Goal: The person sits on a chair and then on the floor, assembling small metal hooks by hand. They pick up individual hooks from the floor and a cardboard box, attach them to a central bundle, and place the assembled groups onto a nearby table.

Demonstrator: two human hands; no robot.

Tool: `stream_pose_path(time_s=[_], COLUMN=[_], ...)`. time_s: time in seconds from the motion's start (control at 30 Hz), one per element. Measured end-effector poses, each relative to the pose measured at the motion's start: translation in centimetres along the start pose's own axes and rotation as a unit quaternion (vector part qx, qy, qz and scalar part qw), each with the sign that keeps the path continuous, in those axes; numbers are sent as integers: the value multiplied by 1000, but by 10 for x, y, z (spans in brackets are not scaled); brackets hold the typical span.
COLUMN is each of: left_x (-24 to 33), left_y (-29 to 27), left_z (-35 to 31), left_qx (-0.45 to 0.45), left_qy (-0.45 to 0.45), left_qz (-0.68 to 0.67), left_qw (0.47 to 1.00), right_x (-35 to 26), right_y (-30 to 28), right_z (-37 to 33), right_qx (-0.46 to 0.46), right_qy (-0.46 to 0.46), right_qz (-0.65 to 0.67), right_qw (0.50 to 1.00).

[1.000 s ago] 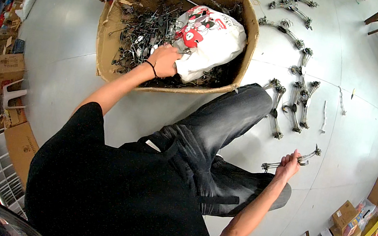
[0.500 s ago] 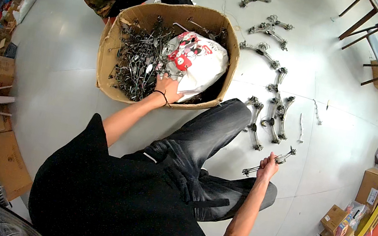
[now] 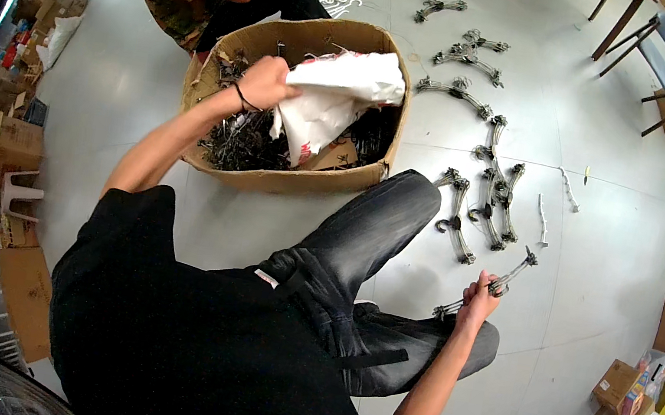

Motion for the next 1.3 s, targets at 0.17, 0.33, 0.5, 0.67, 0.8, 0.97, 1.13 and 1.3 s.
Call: stream_pose_path(time_s=[0.17, 0.33, 0.5, 0.67, 0.8, 0.97, 1.13, 1.3], left_x=[10, -3, -15, -6, -27, -25, -75, -169], left_y=[-46, 0, 30, 21, 34, 35, 48, 173], left_z=[12, 56, 51, 65, 64, 43, 10, 44], left_qx=[35, 22, 55, 20, -22, -75, 1, -117], left_qy=[6, -75, -78, -66, -65, -60, -151, -47], left_qz=[-92, -132, -155, -165, -206, -263, -530, -87], left_qw=[995, 988, 983, 984, 976, 960, 835, 988], right_x=[2, 15, 6, 29, 82, 97, 93, 86], right_y=[-23, -3, 189, 380, 451, 462, 449, 453], right_z=[4, 10, -72, -102, -99, -97, -84, -106], right_qx=[32, 34, -152, -278, -245, -165, -176, -225], right_qy=[6, -26, -106, -208, -193, -205, -226, -244], right_qz=[-7, -102, -284, -342, -347, -360, -379, -293], right_qw=[999, 994, 941, 873, 884, 895, 880, 897])
Point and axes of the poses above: each hand's wrist, its own z-axis towards the middle knuckle, its own y-axis out of the palm, x = y × z, the point moved 7 cm from there along z, towards the middle knuckle, and after that the axes turned 7 degrees about z, right-handed, at the moved point
